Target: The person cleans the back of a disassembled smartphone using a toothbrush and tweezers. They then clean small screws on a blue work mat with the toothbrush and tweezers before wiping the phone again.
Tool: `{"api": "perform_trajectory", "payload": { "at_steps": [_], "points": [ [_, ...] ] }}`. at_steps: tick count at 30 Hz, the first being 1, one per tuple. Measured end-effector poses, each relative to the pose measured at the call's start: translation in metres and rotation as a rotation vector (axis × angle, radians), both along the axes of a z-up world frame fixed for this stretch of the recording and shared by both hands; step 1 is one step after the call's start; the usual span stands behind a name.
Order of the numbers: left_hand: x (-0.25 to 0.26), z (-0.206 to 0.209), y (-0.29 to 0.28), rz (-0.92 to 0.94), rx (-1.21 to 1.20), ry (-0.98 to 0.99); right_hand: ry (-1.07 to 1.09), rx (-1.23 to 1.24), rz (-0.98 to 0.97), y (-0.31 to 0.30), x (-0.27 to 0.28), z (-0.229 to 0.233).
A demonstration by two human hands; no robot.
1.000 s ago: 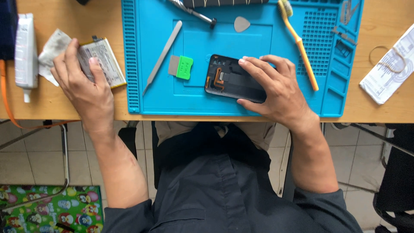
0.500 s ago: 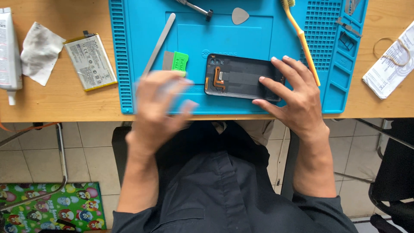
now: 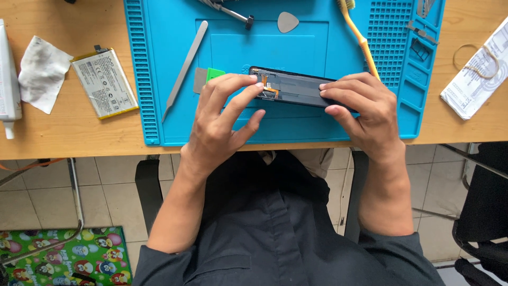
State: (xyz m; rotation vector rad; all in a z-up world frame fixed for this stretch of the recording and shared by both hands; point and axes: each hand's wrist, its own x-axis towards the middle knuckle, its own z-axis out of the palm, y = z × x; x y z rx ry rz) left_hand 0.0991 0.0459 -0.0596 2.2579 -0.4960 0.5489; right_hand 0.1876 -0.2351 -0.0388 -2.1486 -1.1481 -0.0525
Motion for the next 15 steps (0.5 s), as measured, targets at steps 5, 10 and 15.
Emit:
{"api": "perform_trajectory", "payload": {
  "at_steps": [5,10,15],
  "points": [
    [-0.002,0.005,0.0,-0.005,0.026,-0.013,-0.043,-0.017,-0.025,0.003,-0.004,0.004],
    [-0.002,0.007,-0.005,-0.03,0.168,0.051,-0.239,-0.073,-0.043,0.004,-0.025,-0.014],
    [0.002,0.007,-0.009,-0.04,0.338,0.15,-0.19,-0.032,-0.043,-0.006,-0.025,-0.008]
  ]
}}
